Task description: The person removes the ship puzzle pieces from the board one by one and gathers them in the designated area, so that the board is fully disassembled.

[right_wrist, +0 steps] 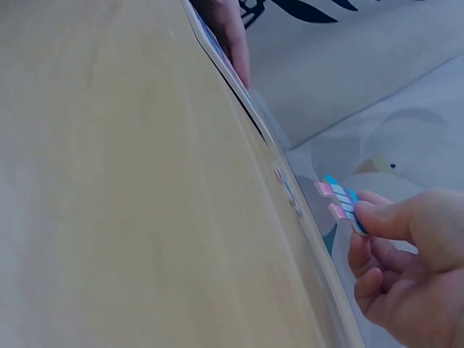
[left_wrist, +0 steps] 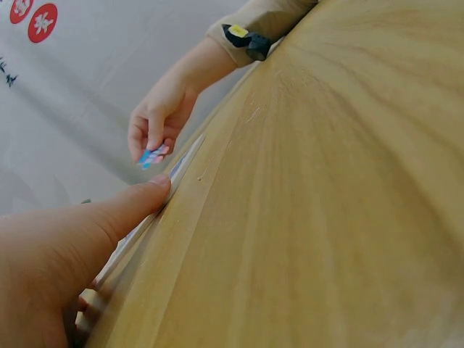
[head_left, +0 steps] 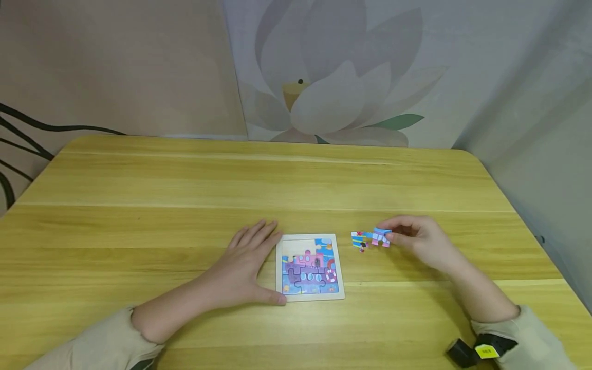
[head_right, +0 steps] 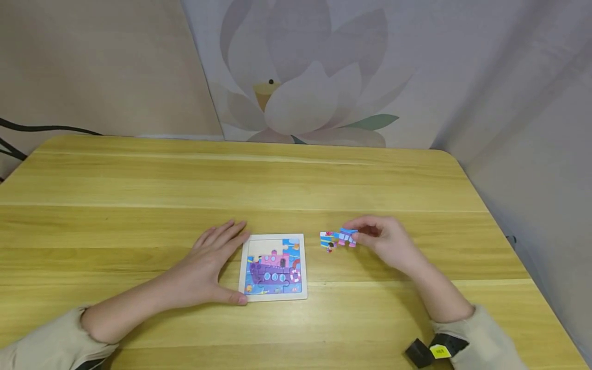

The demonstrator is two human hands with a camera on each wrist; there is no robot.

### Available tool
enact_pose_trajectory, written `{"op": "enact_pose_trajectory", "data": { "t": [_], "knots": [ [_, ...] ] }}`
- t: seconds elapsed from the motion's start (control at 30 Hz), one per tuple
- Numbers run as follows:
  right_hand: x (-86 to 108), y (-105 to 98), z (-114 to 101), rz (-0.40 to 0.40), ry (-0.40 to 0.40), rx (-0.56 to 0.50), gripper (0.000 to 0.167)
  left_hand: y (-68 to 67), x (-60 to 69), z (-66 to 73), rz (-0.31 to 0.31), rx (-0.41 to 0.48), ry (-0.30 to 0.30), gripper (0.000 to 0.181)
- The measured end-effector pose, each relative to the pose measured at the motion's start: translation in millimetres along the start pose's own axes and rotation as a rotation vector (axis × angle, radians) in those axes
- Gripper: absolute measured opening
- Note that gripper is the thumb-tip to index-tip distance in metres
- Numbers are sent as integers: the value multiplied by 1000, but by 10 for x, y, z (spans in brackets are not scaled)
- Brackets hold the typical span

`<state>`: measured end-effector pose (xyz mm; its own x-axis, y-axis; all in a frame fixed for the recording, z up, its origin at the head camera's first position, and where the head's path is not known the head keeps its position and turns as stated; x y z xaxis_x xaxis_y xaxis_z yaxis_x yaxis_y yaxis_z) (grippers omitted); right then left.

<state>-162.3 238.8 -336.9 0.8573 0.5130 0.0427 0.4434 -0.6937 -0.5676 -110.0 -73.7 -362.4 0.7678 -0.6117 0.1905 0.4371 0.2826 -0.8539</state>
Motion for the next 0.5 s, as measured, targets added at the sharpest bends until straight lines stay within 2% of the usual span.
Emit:
{"op": "enact_pose_trajectory", "data": {
  "t": [0.3, 0.5],
  "knots": [
    [4, -63, 151, -69, 80, 8, 18, 3, 1, 10, 7, -2, 8, 121],
    [-36, -58, 185, -75, 70, 84, 17, -2, 5, 3, 10, -3, 9, 121]
  ]
}}
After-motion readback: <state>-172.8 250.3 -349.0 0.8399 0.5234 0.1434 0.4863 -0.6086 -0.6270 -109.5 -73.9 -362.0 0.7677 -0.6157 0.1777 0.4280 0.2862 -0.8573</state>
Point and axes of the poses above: each hand's wrist, its own x-axis away from the middle knuckle, its own y-axis out of the palm, z = x × y, the point moved 6 cm from there along -x, towards the middle knuckle, and after that the axes turned 10 degrees about -z, right-handed, at the moved point
